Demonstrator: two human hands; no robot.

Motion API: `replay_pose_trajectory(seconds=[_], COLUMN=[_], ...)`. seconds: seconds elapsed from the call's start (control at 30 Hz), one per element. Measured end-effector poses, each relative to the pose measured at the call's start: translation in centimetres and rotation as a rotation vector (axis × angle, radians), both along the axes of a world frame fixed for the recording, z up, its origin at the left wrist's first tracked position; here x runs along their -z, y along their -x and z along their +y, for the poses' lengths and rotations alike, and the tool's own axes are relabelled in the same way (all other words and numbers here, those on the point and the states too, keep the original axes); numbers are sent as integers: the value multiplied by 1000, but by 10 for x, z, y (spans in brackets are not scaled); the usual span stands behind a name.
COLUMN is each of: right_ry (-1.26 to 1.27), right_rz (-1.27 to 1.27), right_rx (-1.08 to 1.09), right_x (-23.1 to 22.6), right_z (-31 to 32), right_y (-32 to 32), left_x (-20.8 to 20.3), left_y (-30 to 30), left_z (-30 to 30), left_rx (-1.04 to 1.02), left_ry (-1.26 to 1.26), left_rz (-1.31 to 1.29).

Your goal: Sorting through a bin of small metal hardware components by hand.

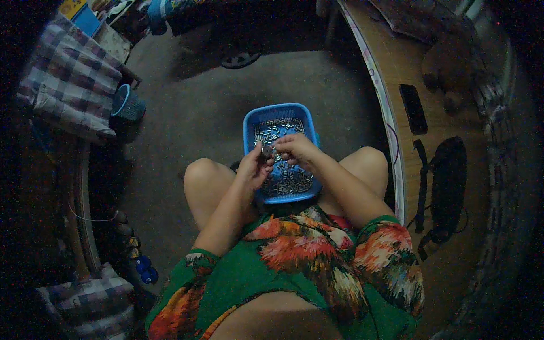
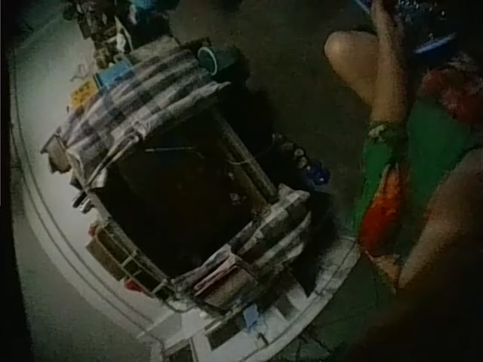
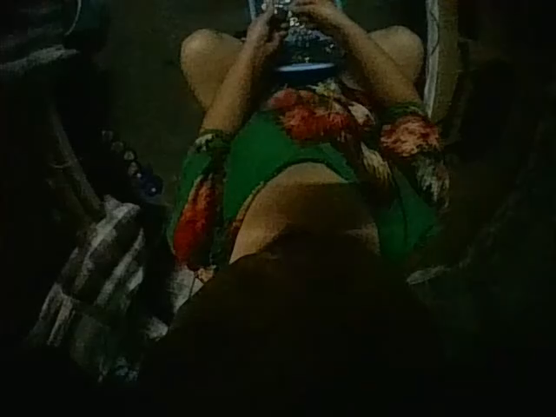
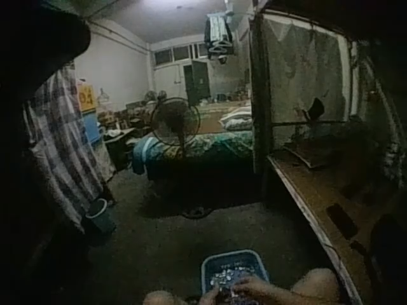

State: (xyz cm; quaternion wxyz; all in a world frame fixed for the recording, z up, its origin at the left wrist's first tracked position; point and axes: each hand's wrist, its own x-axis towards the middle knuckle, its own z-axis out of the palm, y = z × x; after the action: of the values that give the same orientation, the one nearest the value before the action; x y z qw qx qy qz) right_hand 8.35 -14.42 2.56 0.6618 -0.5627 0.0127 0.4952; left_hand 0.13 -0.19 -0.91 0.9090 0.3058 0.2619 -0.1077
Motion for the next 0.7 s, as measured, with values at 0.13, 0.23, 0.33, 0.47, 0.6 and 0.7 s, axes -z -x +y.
replay_pose_trajectory(seconds=[0.13, 0.23, 0.33, 0.47, 0.6, 0.7], right_ry=[1, 30, 14, 50, 56, 107], right_rz=[1, -12, -50, -76, -95, -165], right_rx=[-7, -26, -43, -9, 0, -48], right_x=[-3, -7, -4, -4, -6, -5], right_z=[2, 3, 2, 3, 4, 3], right_y=[1, 2, 3, 3, 4, 3], left_x=[3, 2, 0, -4, -5, -9], left_y=[1, 1, 1, 1, 2, 1], left_z=[1, 0, -1, -1, -1, -2], left_rx=[-20, -11, -19, -33, -33, -20], left_ry=[49, 0, -3, 48, 30, 0], left_rz=[-39, -30, -12, -28, -7, 27])
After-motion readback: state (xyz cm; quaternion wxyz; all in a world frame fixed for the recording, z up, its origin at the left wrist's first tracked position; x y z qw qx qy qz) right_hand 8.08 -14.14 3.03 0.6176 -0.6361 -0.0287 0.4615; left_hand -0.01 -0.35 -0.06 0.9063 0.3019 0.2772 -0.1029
